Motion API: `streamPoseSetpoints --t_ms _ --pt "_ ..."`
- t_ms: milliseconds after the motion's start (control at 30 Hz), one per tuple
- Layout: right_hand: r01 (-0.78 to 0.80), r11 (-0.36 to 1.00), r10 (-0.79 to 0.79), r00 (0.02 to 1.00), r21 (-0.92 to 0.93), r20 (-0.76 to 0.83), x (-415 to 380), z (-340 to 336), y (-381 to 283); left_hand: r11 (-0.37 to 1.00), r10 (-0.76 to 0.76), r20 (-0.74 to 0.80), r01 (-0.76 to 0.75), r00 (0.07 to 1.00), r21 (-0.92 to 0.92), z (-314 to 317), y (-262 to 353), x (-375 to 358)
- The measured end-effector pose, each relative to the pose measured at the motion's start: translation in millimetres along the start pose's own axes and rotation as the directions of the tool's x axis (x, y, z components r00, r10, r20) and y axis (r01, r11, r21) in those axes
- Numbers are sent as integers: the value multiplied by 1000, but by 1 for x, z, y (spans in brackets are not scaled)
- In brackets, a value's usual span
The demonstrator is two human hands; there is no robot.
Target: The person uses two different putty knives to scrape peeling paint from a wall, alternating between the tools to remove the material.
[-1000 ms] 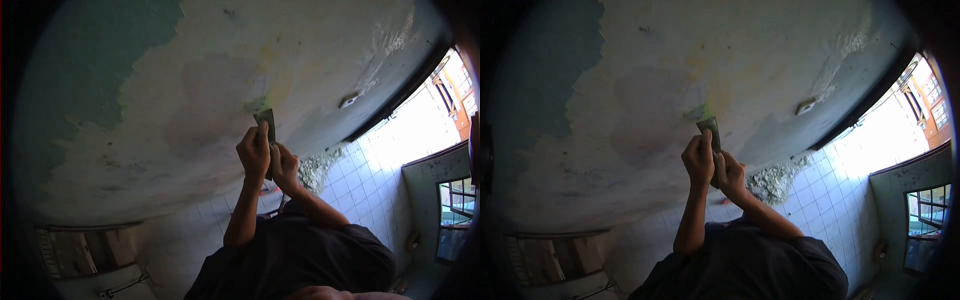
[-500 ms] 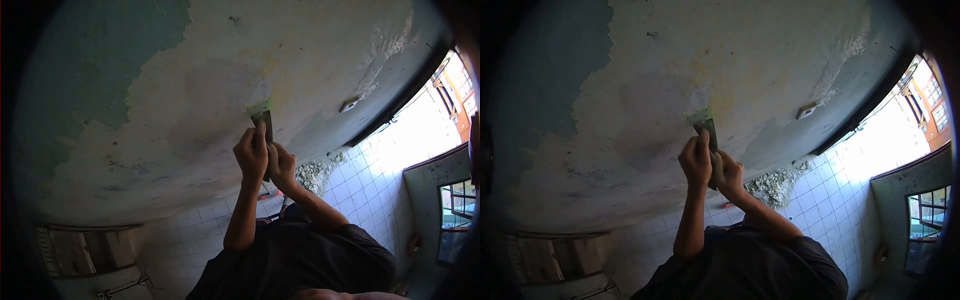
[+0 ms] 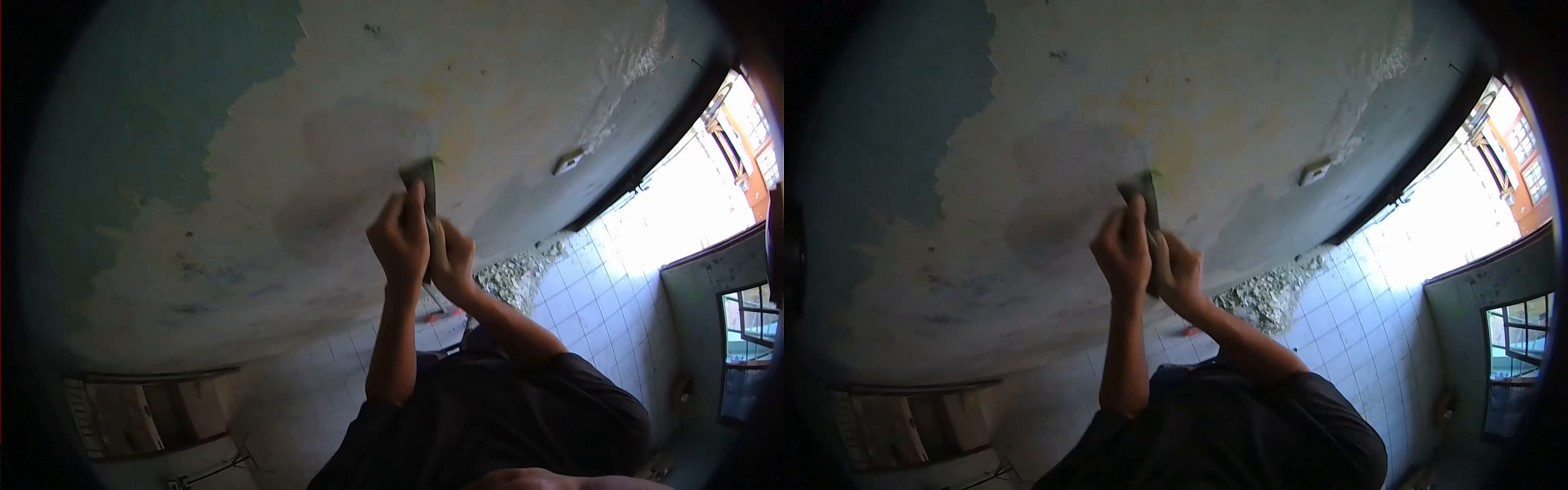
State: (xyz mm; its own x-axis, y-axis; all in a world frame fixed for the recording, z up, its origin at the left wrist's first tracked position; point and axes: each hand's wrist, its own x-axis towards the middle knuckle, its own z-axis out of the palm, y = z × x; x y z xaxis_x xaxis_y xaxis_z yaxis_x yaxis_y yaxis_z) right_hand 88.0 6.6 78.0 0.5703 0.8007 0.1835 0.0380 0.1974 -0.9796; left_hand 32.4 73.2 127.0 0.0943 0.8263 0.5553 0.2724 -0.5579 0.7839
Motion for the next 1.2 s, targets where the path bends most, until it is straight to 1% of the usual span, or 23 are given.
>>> streamPoseSetpoints --t_ms 100,133,167,233,267,333,433,567,633,667,733,767,800,833,867,900,933,967,1000,1067,1100,1167,1200 --pt "86 996 -85 993 14 -78 2 10 -4 993 2 43 -7 999 114 -9 26 16" --pt "134 991 -136 986 -30 -93 -2 6 18 986 36 40 -41 999 159 -6 8 5" --pt "164 980 -172 983 -112 -70 -7 -3 30 995 -22 53 17 998 102 -1 -1 -8" --pt "-4 997 2 1000 -77 -24 -22 -17 32 991 -131 36 129 991 48 11 -27 -34" --pt "-5 997 3 1000 -77 -27 -24 -25 34 991 -131 39 129 991 48 13 -31 -39" --pt "-137 988 141 989 -73 52 -24 -35 35 976 -217 134 214 967 38 15 -36 -42" --pt "-224 974 225 970 -16 89 -28 -43 19 965 -237 221 256 946 -63 8 -34 -42" --pt "-254 961 270 945 -104 182 -39 -69 52 966 -253 342 259 905 29 -6 -53 -64" --pt "-276 908 371 879 -315 300 -47 -83 45 910 -379 463 414 801 28 -15 -69 -84" --pt "-280 909 371 881 -308 295 -50 -90 40 912 -376 470 410 799 33 -18 -79 -96" --pt "-437 824 560 725 -362 400 -55 -100 33 806 -498 510 591 702 -26 -23 -95 -117" --pt "-442 823 561 728 -356 394 -59 -105 39 808 -496 517 589 698 -21 -23 -92 -124" --pt "-662 746 591 607 -73 532 -62 -111 52 734 -556 494 674 668 -84 -22 -89 -131" --pt "-824 537 544 501 179 674 -66 -115 68 649 -614 477 746 629 -148 -21 -88 -134" --pt "-475 880 404 749 1 526 -80 -105 76 637 -612 489 754 622 -163 -23 -87 -134" --pt "-476 879 405 757 8 512 -88 -105 84 639 -605 503 753 617 -156 -26 -88 -131" --pt "-411 877 480 765 -248 430 -87 -97 63 690 -568 529 715 630 -111 -31 -88 -125" --pt "-343 802 534 780 -490 328 -85 -89 46 739 -529 558 671 640 -68 -35 -90 -117" --pt "-355 802 534 788 -481 308 -82 -83 35 744 -518 577 666 631 -61 -38 -92 -109" --pt "-477 796 605 663 -373 441 -78 -73 21 821 -371 631 558 682 -120 -43 -95 -95" --pt "-488 794 607 670 -364 427 -78 -67 18 822 -363 647 557 671 -116 -45 -92 -86" --pt "-495 827 560 764 -266 321 -80 -54 16 847 -249 701 502 668 -176 -53 -84 -63" --pt "-472 844 534 787 -256 309 -80 -50 21 883 -241 749 461 617 -95 -62 -82 -47"
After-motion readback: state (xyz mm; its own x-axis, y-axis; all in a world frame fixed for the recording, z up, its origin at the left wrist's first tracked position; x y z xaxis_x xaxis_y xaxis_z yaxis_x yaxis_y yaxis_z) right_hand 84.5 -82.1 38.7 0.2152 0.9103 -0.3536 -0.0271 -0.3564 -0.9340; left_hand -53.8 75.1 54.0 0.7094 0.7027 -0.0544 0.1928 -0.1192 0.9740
